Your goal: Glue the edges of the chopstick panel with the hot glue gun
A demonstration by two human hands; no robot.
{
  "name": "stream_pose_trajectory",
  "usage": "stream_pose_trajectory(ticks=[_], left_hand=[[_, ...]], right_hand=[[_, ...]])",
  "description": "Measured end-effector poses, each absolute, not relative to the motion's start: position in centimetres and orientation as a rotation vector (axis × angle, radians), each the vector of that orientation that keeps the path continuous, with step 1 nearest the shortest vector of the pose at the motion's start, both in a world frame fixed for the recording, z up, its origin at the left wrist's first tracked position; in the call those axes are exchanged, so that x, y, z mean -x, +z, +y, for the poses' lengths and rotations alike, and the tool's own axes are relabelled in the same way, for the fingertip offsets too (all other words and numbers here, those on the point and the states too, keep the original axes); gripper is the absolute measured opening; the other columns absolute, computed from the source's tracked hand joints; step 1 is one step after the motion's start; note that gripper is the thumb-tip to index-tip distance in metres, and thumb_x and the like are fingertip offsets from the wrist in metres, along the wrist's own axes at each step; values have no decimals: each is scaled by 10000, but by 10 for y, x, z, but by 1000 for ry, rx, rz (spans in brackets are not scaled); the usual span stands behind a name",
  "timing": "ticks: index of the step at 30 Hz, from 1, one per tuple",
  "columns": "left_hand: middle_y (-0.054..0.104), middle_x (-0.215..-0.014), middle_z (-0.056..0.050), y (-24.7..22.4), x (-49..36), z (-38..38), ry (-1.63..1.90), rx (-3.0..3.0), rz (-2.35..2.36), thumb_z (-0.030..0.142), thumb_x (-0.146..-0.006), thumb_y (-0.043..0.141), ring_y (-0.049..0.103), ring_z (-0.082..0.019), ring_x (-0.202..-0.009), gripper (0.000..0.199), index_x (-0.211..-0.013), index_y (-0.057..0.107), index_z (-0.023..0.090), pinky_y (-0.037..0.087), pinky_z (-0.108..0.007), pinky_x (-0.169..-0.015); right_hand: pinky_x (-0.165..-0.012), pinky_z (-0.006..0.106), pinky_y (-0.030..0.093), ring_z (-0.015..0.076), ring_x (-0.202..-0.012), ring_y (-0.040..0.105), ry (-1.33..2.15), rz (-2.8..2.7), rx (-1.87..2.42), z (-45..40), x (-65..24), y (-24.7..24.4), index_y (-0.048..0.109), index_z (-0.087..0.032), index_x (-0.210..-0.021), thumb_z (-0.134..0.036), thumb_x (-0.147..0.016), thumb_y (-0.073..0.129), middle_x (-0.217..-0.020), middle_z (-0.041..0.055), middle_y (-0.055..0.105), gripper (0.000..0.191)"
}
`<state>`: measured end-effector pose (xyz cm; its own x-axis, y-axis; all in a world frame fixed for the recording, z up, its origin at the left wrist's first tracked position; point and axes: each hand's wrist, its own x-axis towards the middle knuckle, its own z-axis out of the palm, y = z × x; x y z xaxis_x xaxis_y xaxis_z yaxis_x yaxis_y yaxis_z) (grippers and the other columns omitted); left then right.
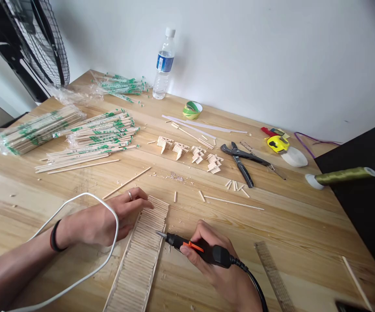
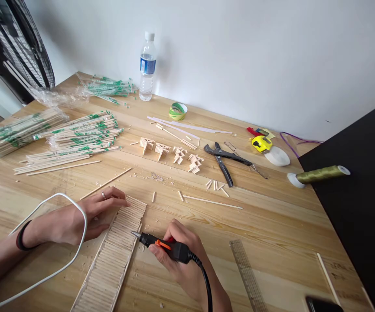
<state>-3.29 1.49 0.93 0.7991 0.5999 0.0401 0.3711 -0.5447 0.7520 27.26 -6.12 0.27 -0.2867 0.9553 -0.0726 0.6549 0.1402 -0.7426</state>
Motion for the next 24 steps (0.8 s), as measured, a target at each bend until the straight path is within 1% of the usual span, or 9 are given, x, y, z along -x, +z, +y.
stream_pose_trajectory(ticks=[5, 9, 10, 12, 14, 16, 19, 22, 24], left_hand=[[465, -1578, -123, 16, 29, 18, 285, -2356, 705, 26, -752, 591, 447, -324, -1473, 919, -1600, 341, 277, 427, -540, -1217], [383, -1689, -122, 22, 14, 25, 40, -2509, 594, 17, -654, 578, 327, -329, -1576, 1107, -1664, 181, 239, 312, -569, -1277], [363, -1705, -121, 23, 9, 27, -45, -2537, 560, 13, -626, 579, 294, -324, -1595, 1130, -1664, 181, 216, 283, -564, -1292], [362, -1712, -104, 25, -1, 32, -194, -2567, 483, 7, -567, 591, 252, -321, -1614, 1138, -1640, 258, 191, 235, -551, -1313], [374, -1710, -81, 26, -11, 36, -290, -2587, 407, 7, -531, 625, 222, -336, -1622, 1142, -1616, 324, 200, 201, -559, -1322], [399, -1695, -98, 28, -19, 38, -345, -2612, 345, 23, -540, 679, 230, -358, -1616, 1135, -1611, 348, 203, 196, -584, -1314], [506, -1614, -134, 35, -26, 38, -343, -2676, 296, 78, -609, 745, 341, -375, -1559, 1048, -1590, 397, 202, 208, -603, -1296], [648, -1430, -113, 45, -28, 38, -255, -2758, 344, 126, -625, 794, 506, -374, -1391, 948, -1518, 491, 220, 225, -600, -1277], [686, -1304, -113, 48, -26, 37, -205, -2794, 412, 189, -604, 842, 564, -368, -1266, 839, -1402, 583, 190, 271, -589, -1247]], right_hand=[[-587, 284, 360, 148, -617, 472, 1183, -1810, 1491, -57, -291, 4, 494, -229, -720, -581, -981, 603, -659, -39, 488, 451], [-563, 285, 362, 142, -607, 442, 1332, -1497, 1301, -54, -311, -3, 485, -228, -719, -606, -1001, 565, -692, -37, 434, 479], [-544, 282, 369, 141, -601, 449, 1372, -1402, 1227, -54, -314, -5, 493, -228, -726, -614, -999, 563, -712, -33, 439, 478], [-482, 266, 355, 133, -568, 436, 1413, -1209, 1102, -54, -318, -8, 512, -232, -741, -651, -978, 571, -729, -32, 435, 485], [-423, 243, 321, 126, -539, 412, 1406, -1045, 1050, -53, -319, -10, 527, -235, -748, -699, -942, 588, -724, -32, 428, 506], [-387, 220, 287, 129, -540, 416, 1372, -896, 1072, -51, -318, -9, 528, -237, -744, -735, -895, 624, -717, -27, 429, 529], [-382, 205, 277, 140, -558, 457, 1327, -760, 1116, -48, -317, -5, 501, -234, -717, -768, -815, 690, -712, -19, 444, 575], [-419, 224, 331, 128, -526, 462, 1298, -735, 1110, -46, -317, -1, 490, -231, -723, -775, -806, 692, -696, -31, 455, 586], [-447, 239, 363, 114, -501, 455, 1275, -714, 1116, -45, -317, 1, 501, -231, -745, -765, -817, 690, -695, -38, 470, 572]])
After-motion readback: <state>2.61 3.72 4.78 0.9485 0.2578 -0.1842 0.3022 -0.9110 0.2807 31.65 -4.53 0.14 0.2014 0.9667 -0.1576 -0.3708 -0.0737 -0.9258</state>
